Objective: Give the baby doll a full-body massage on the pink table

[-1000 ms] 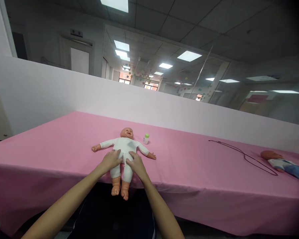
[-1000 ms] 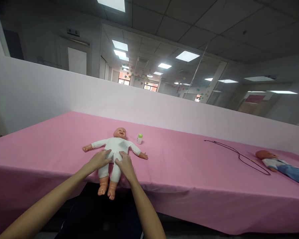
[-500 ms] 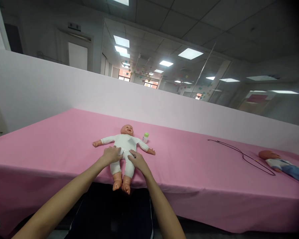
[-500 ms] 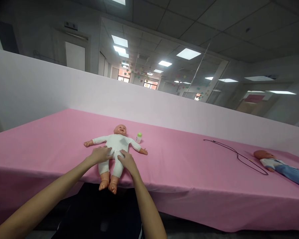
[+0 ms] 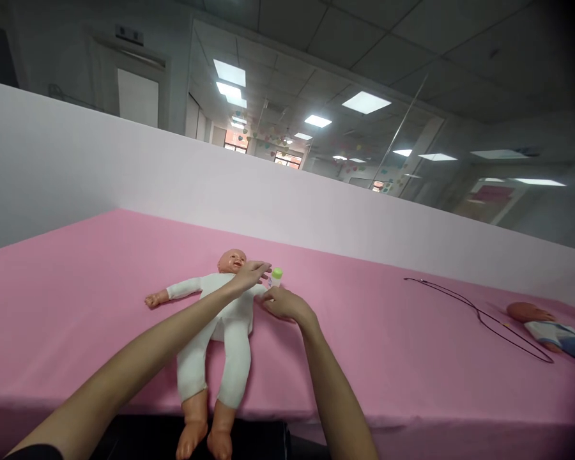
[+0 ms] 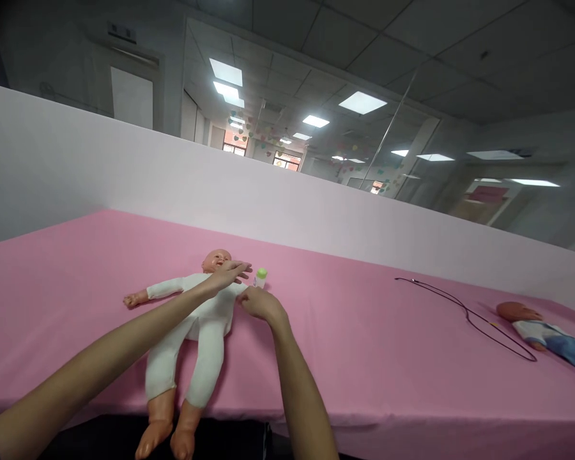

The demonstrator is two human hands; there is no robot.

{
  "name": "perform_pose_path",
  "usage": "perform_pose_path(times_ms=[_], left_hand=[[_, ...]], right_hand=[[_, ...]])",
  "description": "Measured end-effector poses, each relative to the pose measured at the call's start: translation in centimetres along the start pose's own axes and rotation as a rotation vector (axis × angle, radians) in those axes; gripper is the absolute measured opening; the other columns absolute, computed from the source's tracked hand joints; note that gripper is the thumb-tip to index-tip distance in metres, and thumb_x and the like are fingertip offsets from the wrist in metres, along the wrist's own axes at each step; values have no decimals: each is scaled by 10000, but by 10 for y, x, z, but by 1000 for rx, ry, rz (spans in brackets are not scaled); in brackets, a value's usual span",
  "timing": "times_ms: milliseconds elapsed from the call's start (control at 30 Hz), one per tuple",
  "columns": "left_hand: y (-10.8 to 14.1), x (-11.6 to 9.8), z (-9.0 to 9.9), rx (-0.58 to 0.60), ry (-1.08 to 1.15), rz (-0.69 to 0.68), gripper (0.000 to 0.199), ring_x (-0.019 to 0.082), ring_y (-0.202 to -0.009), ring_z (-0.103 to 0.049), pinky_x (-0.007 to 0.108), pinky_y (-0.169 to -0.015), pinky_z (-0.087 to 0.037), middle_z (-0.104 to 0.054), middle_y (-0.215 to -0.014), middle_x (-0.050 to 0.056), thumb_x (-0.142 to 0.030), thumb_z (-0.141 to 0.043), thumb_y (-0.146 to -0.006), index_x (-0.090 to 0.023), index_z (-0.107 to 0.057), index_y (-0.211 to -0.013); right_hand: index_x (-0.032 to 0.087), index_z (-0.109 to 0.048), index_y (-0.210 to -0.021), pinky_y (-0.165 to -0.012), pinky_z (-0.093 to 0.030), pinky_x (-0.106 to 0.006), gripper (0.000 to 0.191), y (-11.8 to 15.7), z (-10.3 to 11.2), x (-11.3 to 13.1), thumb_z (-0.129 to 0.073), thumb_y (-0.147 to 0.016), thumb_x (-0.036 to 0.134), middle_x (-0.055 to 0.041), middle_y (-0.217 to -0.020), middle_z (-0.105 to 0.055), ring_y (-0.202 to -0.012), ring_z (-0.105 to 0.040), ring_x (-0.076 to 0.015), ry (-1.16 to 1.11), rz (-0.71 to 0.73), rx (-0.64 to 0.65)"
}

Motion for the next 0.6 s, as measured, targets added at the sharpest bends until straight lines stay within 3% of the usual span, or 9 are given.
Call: perform_pose_path(times_ms=[67,167,300,400,600], left_hand=[[-22,11,-6,-22,84,72,401,272,-1173,-655,359,-977,-521,-651,-1388,175,-416,-533,-998,-119,-674,-1228],[-50,30,-13,-38,159,177,444,274,-1280,-602,368,-1080,-469,-575,-1478,195,-435,-491,-1032,-114,-605,-1317],[-75,59,-19,-70,220,279,617,282,-1438,-471,381,-1159,-409,-420,-1597,234,-546,-352,-1066,-76,-484,-1443],[-82,75,-21,-59,274,299,707,240,-1491,-411,328,-1189,-376,-365,-1640,209,-610,-257,-1065,-81,-446,-1494],[-81,90,-19,-29,482,303,776,210,-1522,-365,284,-1206,-352,-336,-1666,172,-623,-175,-1058,-84,-381,-1576]], right_hand=[[240,-778,-866,-710,-466,-322,139,-16,14,-12,-650,-821,212,-50,-821,-758,-770,-690,-246,76,-96,7],[197,-753,-1079,-772,-476,-362,275,-42,34,-25,-554,-890,208,-132,-1031,-762,-923,-708,-300,123,-191,-105],[126,-547,-1441,-888,-484,-408,505,-71,42,-43,-420,-956,195,-225,-1352,-644,-1186,-642,-340,141,-280,-233],[127,-467,-1524,-929,-492,-399,571,-84,34,-56,-428,-959,199,-213,-1451,-592,-1255,-614,-324,112,-280,-200],[178,-475,-1536,-996,-474,-377,565,-92,26,-71,-432,-973,203,-139,-1536,-543,-1348,-561,-295,62,-257,-118]])
Point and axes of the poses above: each hand's wrist, its own y-axis away from the middle knuckle, its own z-axis out of the back of the hand, x = y × z, the point moved 5 cm from there along -y, towards the middle knuckle
